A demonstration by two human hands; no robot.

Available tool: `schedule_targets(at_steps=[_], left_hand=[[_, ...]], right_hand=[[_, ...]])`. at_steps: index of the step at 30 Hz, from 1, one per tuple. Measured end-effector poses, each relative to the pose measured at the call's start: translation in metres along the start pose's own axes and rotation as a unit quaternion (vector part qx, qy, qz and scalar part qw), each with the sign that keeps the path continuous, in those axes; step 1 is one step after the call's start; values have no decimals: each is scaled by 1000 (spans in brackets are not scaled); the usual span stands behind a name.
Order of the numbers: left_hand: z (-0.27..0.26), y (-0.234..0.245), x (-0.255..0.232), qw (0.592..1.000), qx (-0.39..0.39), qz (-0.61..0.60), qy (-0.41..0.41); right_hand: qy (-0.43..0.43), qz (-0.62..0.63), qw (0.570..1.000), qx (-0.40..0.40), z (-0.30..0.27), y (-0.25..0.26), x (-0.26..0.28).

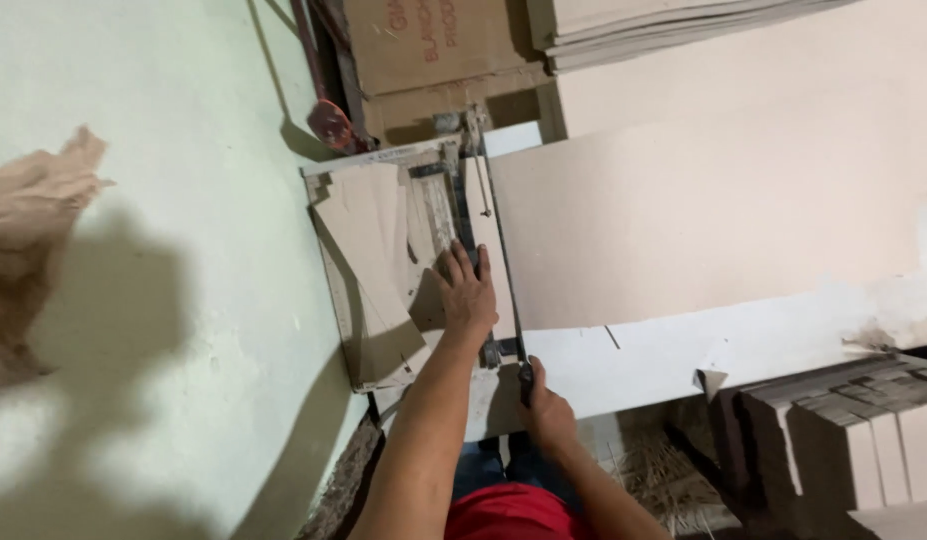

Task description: The person uses a manual paper cutter to slice large sheets of cardboard. They repeatedly place the cardboard on the cutting mat, align it, and pull down the lever to cut the material into smaller pieces.

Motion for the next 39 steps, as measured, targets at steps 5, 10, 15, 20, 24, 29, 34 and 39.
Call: schedule_targets(at_steps=[5,10,15,20,24,29,34,39], left_hand=[[-24,10,-2,986,-120,80,-87],[2,-77,-30,954,-21,-170,-248],[-65,-85,6,857,-239,154,-429],[-62,-93,91,931,-209,200,-222],[-102,7,117,964,-183,106,-160],[-76,15,138,904,-99,-354,220],[-83,30,131,916,-161,-321,176],[-80,47,117,943,-224,-173,175]], right_hand=[[-56,163,981,92,-66,124,93],[-134,289,934,162,-82,210,126],[-228,438,869,21,-16,179,38],[-252,627,731,-95,36,176,-7],[-211,705,666,-122,71,141,-82],[-133,697,693,-129,46,126,-134],[-159,661,727,-102,37,119,-68],[-153,620,765,-80,50,140,-21]])
Point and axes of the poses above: each hand's wrist, its own z-axis towards the middle knuckle, its own y-axis out of the back of the hand, x = y × z, the point moved 3 cm from there along z, towards the middle knuckle, and after that the axes turned 5 degrees about z, right-handed, at the moved point
